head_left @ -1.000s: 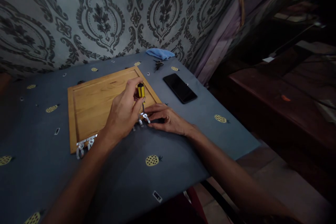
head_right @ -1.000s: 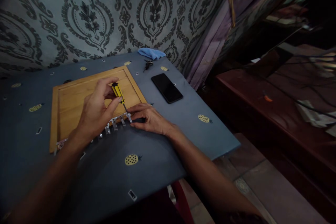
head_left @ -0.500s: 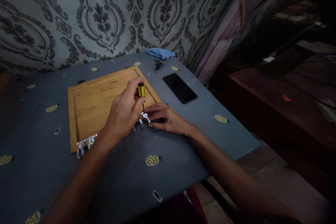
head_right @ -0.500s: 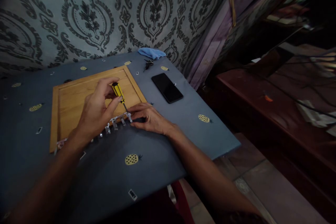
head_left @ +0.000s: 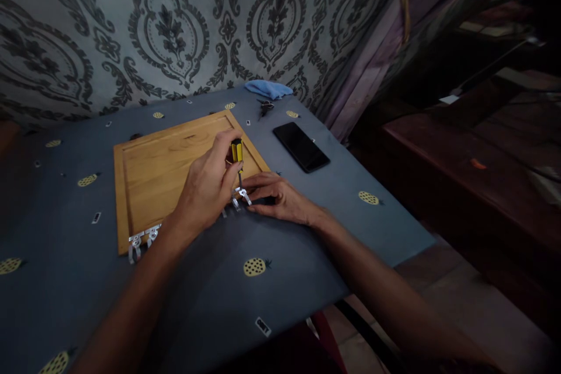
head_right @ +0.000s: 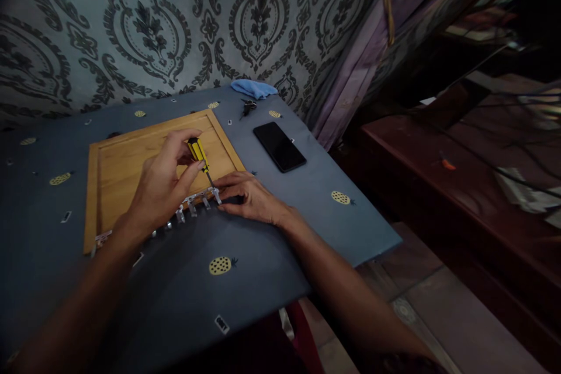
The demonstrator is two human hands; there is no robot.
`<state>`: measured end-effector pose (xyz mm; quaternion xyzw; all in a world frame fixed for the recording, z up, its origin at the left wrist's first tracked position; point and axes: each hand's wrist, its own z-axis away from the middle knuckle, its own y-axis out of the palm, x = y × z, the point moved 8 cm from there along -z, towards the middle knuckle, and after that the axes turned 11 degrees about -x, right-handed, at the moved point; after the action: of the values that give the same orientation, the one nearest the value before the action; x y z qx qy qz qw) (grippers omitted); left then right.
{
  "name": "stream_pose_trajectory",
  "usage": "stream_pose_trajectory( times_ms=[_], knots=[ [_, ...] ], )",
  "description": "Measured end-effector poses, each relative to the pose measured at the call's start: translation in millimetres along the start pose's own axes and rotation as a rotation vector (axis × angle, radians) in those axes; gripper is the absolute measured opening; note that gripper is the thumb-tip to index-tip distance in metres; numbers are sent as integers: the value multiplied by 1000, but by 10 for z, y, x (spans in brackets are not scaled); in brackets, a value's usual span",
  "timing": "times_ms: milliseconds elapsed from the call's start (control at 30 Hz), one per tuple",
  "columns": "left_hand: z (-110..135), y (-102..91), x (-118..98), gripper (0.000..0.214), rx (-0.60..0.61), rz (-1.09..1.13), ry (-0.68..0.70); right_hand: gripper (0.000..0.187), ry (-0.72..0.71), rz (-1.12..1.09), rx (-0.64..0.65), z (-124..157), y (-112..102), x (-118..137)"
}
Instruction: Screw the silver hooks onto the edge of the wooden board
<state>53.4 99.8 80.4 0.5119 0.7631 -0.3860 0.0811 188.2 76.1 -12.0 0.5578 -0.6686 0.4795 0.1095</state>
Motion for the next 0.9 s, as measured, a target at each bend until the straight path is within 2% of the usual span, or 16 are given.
stream_pose_trajectory(
  times_ms=[200, 500, 700, 900],
  knots=[
    [-7, -1, -1, 41, 14, 15, -10, 19, -15, 7, 8, -10, -2, 25],
    [-71, -162, 42, 38, -93, 12, -4, 17, -8, 1, -16, -1, -7, 6],
    [-111, -216, 135, 40, -88, 16, -44, 17, 21, -21, -11, 4, 2, -16],
    [-96, -192, 91, 38, -75, 2, -48, 17, 39, -7, 5, -1, 6, -21]
  ],
)
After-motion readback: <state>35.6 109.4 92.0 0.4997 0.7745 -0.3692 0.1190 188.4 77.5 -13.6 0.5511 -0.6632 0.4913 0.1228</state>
